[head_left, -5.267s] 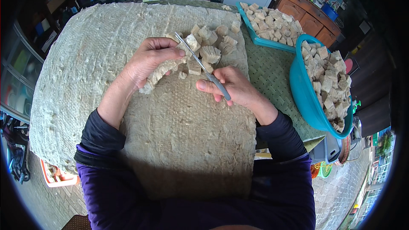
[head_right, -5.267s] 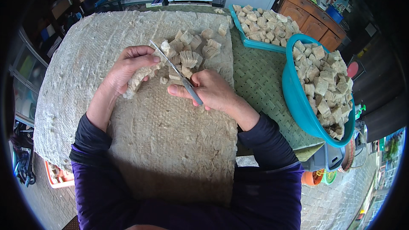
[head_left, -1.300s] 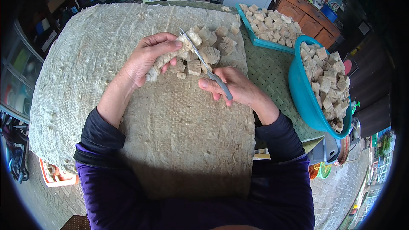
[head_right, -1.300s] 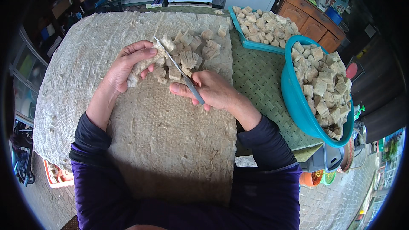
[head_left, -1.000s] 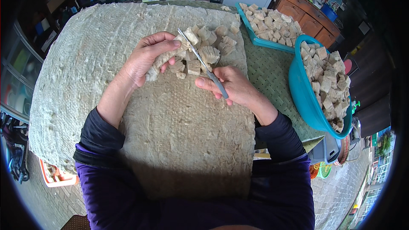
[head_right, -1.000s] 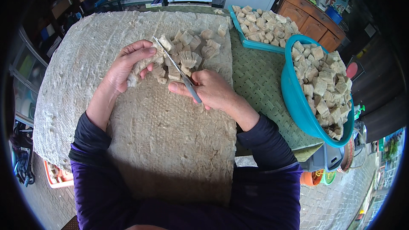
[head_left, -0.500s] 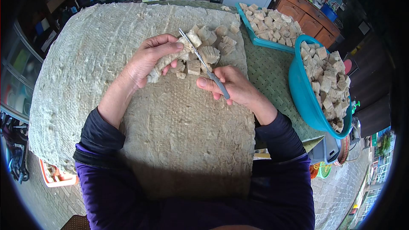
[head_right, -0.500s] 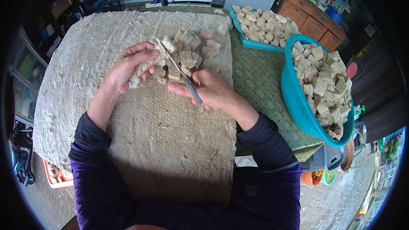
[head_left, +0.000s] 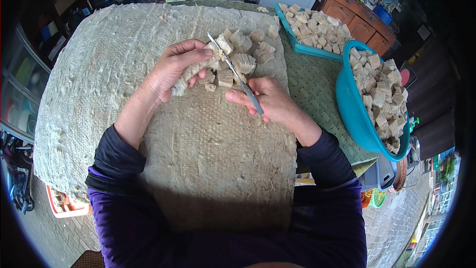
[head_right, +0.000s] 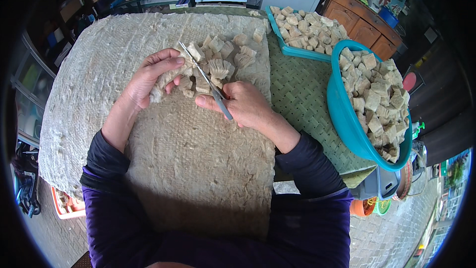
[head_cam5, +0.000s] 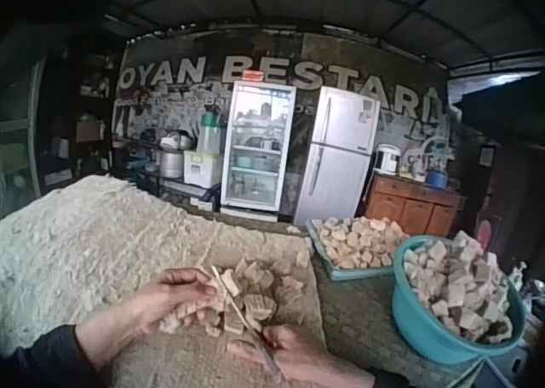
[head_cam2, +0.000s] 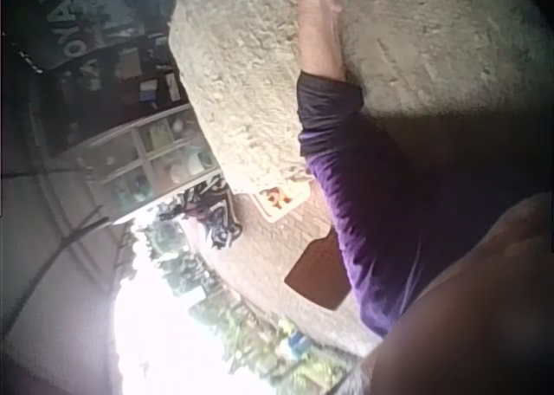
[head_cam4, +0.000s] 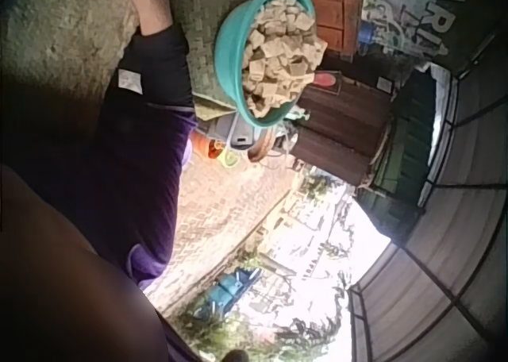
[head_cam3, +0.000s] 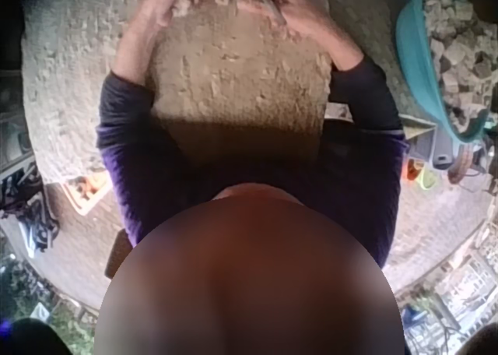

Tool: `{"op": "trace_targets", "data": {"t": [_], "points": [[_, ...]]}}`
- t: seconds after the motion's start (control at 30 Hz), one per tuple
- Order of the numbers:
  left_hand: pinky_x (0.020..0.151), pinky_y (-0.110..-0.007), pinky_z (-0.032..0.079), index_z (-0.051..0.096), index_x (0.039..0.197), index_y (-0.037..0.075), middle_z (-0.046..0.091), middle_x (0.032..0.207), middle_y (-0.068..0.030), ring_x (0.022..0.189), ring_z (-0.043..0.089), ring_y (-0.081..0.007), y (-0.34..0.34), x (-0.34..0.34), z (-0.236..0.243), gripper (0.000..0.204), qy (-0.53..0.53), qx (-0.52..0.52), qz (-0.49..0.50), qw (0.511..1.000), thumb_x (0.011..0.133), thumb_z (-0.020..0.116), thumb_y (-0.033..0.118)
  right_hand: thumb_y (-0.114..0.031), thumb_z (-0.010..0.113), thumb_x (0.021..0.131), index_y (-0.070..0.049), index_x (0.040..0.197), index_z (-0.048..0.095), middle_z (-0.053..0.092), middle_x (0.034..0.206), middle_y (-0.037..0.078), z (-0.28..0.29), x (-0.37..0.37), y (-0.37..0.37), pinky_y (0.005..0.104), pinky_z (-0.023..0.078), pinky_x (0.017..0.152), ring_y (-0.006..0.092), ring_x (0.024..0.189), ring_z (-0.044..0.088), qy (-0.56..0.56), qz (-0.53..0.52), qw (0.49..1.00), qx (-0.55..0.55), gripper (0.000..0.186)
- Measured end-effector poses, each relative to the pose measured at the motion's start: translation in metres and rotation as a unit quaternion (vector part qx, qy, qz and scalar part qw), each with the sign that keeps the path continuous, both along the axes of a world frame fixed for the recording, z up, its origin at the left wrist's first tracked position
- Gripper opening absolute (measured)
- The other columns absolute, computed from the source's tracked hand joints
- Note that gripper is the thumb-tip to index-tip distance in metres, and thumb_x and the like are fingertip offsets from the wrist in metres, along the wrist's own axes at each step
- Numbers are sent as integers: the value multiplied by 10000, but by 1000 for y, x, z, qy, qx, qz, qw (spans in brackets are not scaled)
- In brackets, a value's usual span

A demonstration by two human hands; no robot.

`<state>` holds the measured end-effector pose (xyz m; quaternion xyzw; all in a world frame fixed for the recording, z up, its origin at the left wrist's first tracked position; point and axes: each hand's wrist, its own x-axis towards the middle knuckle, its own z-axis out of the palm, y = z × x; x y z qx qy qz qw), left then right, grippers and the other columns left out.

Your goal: Cutting a block of fibrous material into small cubes using scissors and placing them in a bowl.

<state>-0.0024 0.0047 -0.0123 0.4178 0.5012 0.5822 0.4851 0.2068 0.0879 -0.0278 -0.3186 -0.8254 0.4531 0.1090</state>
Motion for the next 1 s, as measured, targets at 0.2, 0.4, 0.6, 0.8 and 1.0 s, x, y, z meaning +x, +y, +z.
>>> {"op": "trace_targets", "data": {"t": [0.2,0.4,0.6,0.8,1.0], "points": [[405,-156,418,586,923,55,593,754,-4,568,557,-45,-1,4,2,103,9,-3,12,1000,871,600,143,-573,689,734,-100,554,463,500,477,3,2,0,-1,203,336,299,66,325,451,-1,-3,1000,-12,555],[423,-166,419,601,916,60,600,769,-7,596,569,-56,-2,3,3,135,9,0,-4,1000,849,646,169,-582,702,716,-129,539,382,522,492,46,2,2,-1,197,321,291,66,320,445,35,12,999,-33,583],[418,-167,424,602,904,58,596,748,-6,590,566,-55,-2,4,4,140,21,-2,-11,1000,843,653,173,-580,697,724,-128,536,383,524,492,47,2,3,1,198,319,289,64,312,434,45,22,998,-33,582],[420,-165,426,600,904,57,594,743,-7,590,567,-55,-2,3,3,143,17,0,-3,1000,841,656,172,-569,685,742,-96,558,457,502,485,5,2,2,-1,197,329,302,60,323,441,6,4,1000,-12,557],[421,-165,424,599,917,51,601,754,-12,594,569,-57,-2,3,3,146,22,-2,-5,1000,847,648,170,-560,689,743,-88,576,485,477,471,-12,-3,1,0,200,334,305,59,327,445,-6,-13,1000,-15,540]]}}
